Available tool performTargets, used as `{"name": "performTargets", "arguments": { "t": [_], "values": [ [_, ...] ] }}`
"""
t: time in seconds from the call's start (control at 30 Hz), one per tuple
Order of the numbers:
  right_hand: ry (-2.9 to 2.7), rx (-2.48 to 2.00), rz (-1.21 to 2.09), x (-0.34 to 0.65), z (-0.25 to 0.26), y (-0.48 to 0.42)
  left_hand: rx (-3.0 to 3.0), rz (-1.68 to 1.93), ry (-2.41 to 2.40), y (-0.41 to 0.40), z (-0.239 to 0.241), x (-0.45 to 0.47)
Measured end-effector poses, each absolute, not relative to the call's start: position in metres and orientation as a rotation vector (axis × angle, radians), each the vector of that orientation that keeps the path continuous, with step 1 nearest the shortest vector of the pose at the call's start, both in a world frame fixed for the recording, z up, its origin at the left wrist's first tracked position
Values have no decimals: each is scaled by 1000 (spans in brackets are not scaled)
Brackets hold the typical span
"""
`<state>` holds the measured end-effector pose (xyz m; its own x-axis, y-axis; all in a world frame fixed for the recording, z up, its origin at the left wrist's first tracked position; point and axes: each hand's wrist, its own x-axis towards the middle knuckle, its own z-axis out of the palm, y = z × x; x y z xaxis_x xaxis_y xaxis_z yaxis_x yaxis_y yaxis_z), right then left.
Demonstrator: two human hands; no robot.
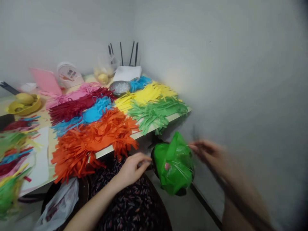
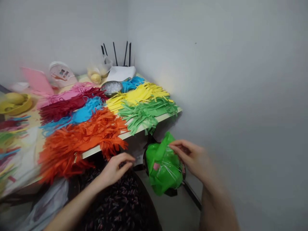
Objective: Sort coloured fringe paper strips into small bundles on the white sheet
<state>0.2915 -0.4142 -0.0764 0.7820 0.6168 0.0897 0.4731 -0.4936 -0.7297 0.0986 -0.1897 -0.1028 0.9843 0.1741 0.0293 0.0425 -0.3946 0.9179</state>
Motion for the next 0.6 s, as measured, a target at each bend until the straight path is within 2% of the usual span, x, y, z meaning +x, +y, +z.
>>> {"name": "performTargets", "arguments": {
  "t": [0.07, 0.23, 0.37, 0.47, 0.53, 0.6],
  "values": [
    [-953, -2089, 248, 269, -31, -386, 1765, 270, 145, -191, -76, 108],
    [-1420, -1925, 279, 233, 36, -331, 1389, 117, 53, -182, -13, 105],
    [-1612, -1836, 422, 250, 40, -326, 1323, 637, 235, -139, 1, 58],
    [-1489, -1836, 513, 271, 31, -329, 1175, 1037, 228, -104, 2, 6],
    [-1284, -1874, 425, 282, 24, -332, 1192, 1072, 174, -86, 4, -27],
    [-1074, -1900, 221, 291, 18, -335, 1292, 955, 145, -74, 7, -52]
  ]
}}
